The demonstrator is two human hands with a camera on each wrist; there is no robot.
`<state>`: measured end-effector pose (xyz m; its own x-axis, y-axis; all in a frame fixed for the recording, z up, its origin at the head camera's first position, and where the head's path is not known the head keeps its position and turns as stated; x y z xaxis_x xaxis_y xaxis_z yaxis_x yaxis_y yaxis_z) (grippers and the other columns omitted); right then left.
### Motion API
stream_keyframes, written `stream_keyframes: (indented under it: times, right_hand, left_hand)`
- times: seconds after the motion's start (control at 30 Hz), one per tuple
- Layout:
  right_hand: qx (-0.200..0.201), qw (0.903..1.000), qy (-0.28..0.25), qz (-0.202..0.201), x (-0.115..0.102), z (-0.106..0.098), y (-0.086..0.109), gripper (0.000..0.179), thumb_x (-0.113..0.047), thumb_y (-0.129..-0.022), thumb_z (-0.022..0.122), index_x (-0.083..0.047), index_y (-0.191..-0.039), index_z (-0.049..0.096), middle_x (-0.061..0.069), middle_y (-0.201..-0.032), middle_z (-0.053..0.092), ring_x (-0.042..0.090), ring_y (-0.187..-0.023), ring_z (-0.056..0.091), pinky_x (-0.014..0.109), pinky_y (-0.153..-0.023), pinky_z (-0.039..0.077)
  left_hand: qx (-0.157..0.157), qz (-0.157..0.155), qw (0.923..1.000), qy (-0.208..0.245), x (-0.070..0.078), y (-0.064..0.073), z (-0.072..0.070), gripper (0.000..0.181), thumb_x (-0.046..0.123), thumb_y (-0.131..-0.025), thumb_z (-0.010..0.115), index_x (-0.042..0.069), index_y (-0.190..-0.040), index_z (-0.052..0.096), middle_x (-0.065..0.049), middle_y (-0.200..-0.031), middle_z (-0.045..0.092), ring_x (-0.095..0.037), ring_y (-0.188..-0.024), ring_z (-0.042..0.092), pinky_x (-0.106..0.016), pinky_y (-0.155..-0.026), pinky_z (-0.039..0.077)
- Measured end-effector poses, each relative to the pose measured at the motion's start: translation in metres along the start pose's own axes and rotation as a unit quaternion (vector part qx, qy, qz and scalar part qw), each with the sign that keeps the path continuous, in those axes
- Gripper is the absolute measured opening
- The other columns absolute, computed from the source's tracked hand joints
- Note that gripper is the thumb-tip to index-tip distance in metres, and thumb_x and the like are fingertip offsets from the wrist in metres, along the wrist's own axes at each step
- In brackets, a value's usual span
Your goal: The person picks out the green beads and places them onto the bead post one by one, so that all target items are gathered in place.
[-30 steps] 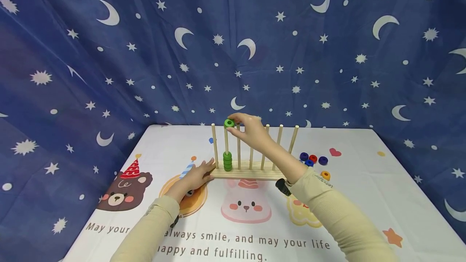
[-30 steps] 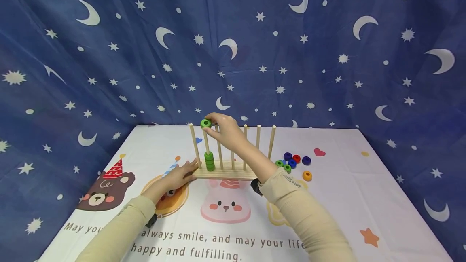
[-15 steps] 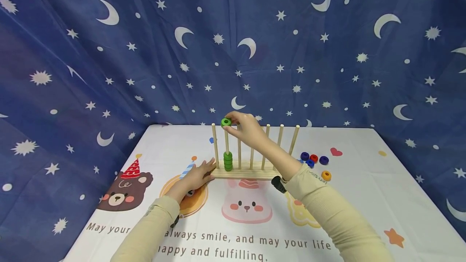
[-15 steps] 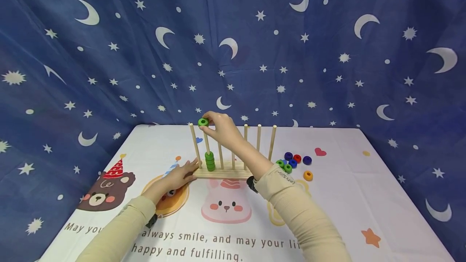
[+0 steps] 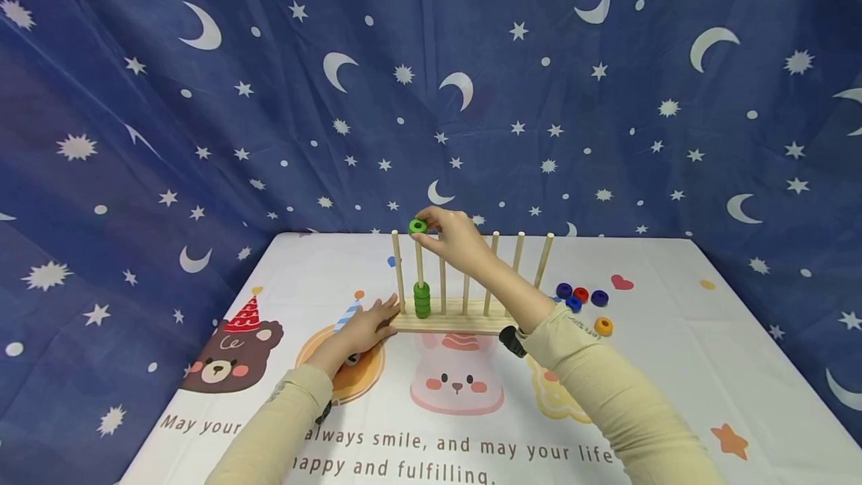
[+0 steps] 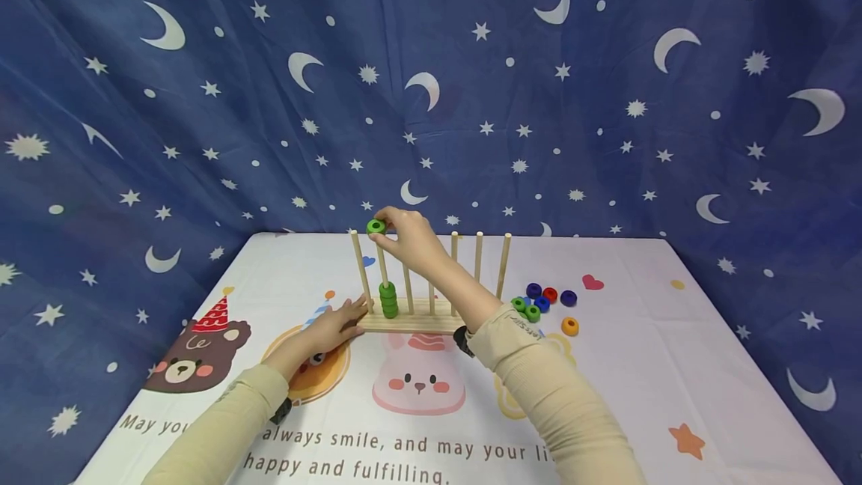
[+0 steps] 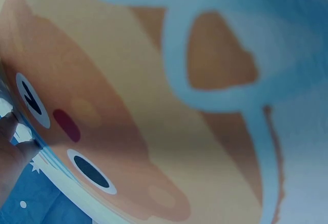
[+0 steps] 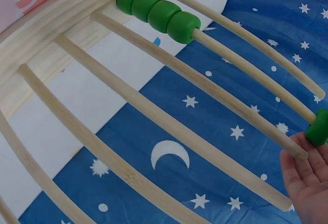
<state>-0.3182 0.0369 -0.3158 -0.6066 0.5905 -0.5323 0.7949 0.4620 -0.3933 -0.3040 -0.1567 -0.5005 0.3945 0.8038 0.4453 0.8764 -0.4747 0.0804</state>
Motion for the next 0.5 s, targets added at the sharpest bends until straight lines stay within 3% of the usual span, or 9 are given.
stream_keyframes:
  times: [0.2,0.5]
  right_hand:
    - [0.018,0.9998,0.000,-0.006,0.002,-0.003,0.002,0.039,-0.022,-0.090,0.065,0.000,-0.122,0.059,0.016,-0.122,0.064,0.027,-0.114,0.061,0.037,-0.094,0.051]
    - [0.040,0.9989,-0.001,-0.024,0.001,-0.011,0.006,0.033,-0.018,-0.089,0.066,0.001,-0.116,0.063,0.016,-0.117,0.066,0.028,-0.111,0.062,0.035,-0.092,0.052]
  left_hand:
    - [-0.001,0.000,1.0000,0.002,0.000,-0.001,0.002,0.052,0.022,-0.096,0.053,0.005,-0.143,0.040,-0.016,-0.154,0.025,-0.047,-0.137,0.027,-0.071,-0.106,0.014]
    - [0.001,-0.004,0.9999,0.015,0.001,-0.001,0.001,0.052,0.020,-0.095,0.054,0.004,-0.143,0.040,-0.017,-0.153,0.025,-0.049,-0.137,0.025,-0.072,-0.106,0.012]
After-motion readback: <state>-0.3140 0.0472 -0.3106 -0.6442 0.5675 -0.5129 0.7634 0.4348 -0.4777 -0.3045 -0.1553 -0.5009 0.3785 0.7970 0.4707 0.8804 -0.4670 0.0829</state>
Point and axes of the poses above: each hand's wrist, its own y-axis away from the middle knuckle, its own z-axis out of the palm, x = y × z, the point moved 3 cm from there along -y, towards the middle knuckle
